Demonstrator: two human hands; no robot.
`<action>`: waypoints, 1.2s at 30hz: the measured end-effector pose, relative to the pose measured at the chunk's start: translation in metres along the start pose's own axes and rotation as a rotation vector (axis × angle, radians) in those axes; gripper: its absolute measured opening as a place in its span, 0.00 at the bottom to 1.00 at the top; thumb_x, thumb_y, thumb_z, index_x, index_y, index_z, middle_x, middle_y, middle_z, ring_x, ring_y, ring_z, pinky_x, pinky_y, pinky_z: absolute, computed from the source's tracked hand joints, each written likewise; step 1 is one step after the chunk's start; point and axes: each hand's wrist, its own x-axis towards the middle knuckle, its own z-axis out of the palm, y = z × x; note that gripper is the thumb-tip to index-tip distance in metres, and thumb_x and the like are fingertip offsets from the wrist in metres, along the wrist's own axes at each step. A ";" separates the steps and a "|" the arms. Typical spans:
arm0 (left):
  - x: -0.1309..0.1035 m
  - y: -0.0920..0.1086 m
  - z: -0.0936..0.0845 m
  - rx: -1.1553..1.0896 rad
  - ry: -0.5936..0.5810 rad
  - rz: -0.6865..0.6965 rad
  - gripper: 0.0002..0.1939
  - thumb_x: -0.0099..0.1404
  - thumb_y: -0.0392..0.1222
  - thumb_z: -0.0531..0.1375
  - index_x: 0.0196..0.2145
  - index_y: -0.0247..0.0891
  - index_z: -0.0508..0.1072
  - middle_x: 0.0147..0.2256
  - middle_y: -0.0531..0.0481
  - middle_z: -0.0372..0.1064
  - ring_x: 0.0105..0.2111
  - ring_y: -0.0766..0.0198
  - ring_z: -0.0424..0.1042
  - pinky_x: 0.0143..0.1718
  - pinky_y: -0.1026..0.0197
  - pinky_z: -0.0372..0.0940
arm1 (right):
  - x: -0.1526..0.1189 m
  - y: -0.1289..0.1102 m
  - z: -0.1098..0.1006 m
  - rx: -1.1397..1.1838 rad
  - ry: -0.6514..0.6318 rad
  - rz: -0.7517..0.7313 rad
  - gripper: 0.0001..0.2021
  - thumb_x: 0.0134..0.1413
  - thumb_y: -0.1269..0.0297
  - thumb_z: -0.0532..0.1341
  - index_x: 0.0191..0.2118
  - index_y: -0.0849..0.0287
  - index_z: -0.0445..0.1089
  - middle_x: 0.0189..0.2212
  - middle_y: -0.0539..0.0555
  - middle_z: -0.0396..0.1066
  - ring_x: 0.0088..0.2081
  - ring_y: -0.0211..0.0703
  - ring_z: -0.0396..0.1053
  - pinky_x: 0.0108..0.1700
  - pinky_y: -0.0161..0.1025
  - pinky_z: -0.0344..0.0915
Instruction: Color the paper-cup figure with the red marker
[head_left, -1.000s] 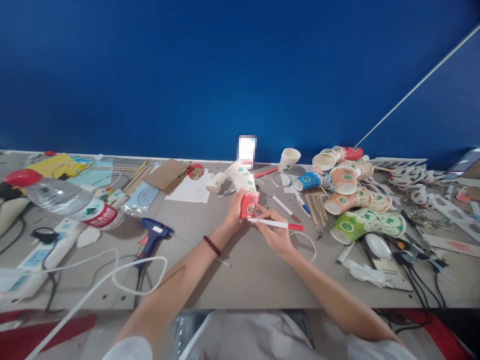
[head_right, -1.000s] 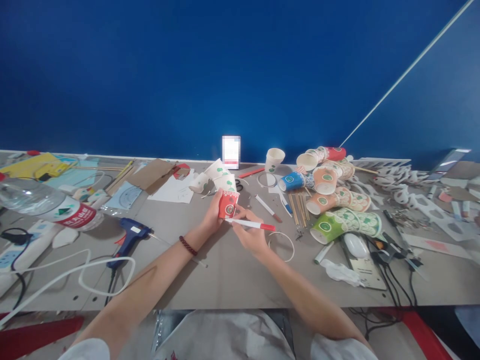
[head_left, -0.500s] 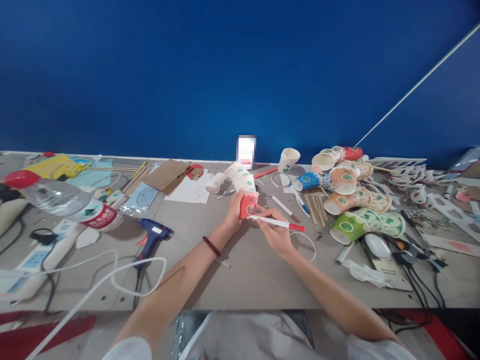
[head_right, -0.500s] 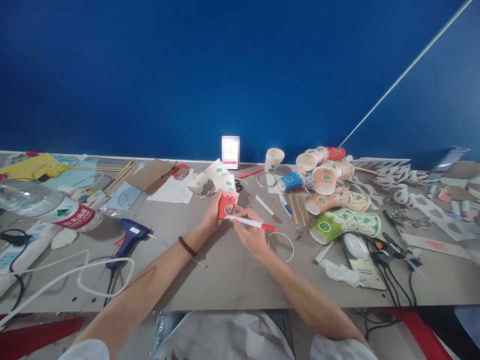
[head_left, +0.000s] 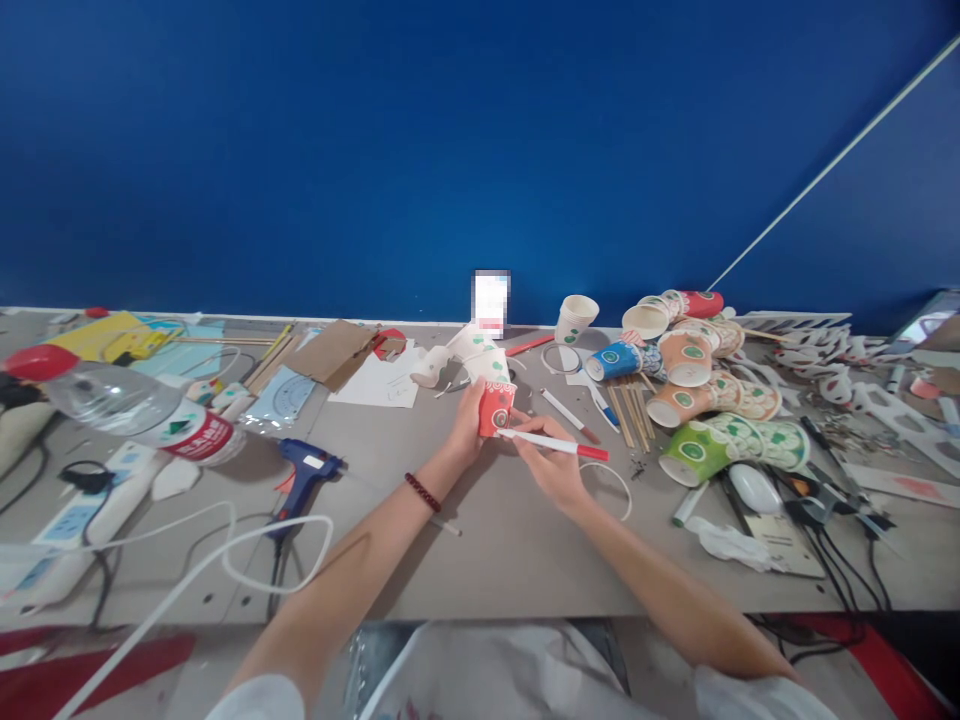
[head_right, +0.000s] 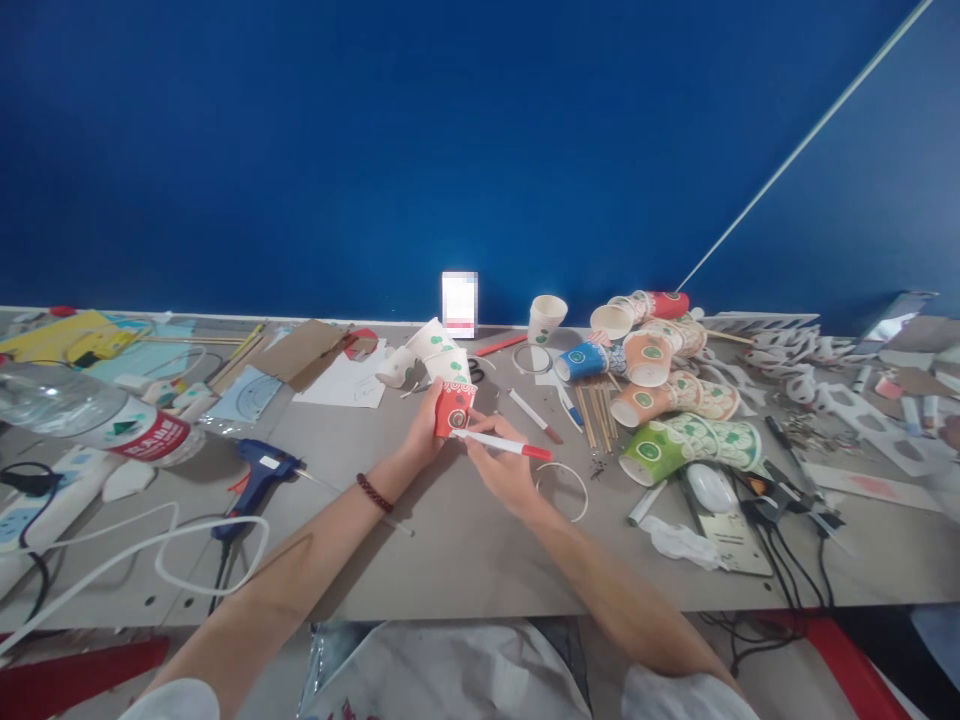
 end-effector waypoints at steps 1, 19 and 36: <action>0.000 0.000 0.000 -0.006 0.016 -0.006 0.21 0.63 0.58 0.64 0.39 0.35 0.74 0.34 0.46 0.76 0.31 0.61 0.76 0.33 0.60 0.71 | 0.000 0.000 0.000 -0.008 -0.011 -0.006 0.03 0.56 0.62 0.65 0.31 0.52 0.72 0.34 0.55 0.79 0.57 0.59 0.74 0.52 0.52 0.70; 0.002 -0.001 0.000 0.014 0.021 -0.020 0.22 0.64 0.60 0.62 0.40 0.36 0.73 0.34 0.46 0.76 0.31 0.61 0.76 0.33 0.60 0.71 | -0.002 -0.002 0.003 0.011 0.009 0.004 0.04 0.57 0.60 0.65 0.32 0.52 0.72 0.34 0.55 0.79 0.57 0.59 0.73 0.51 0.52 0.71; -0.001 0.003 0.003 -0.015 0.036 -0.029 0.17 0.67 0.55 0.60 0.39 0.37 0.73 0.35 0.45 0.77 0.32 0.59 0.76 0.34 0.59 0.72 | 0.000 -0.005 0.002 -0.004 0.002 0.019 0.07 0.53 0.59 0.67 0.28 0.53 0.71 0.32 0.56 0.79 0.55 0.62 0.75 0.49 0.51 0.72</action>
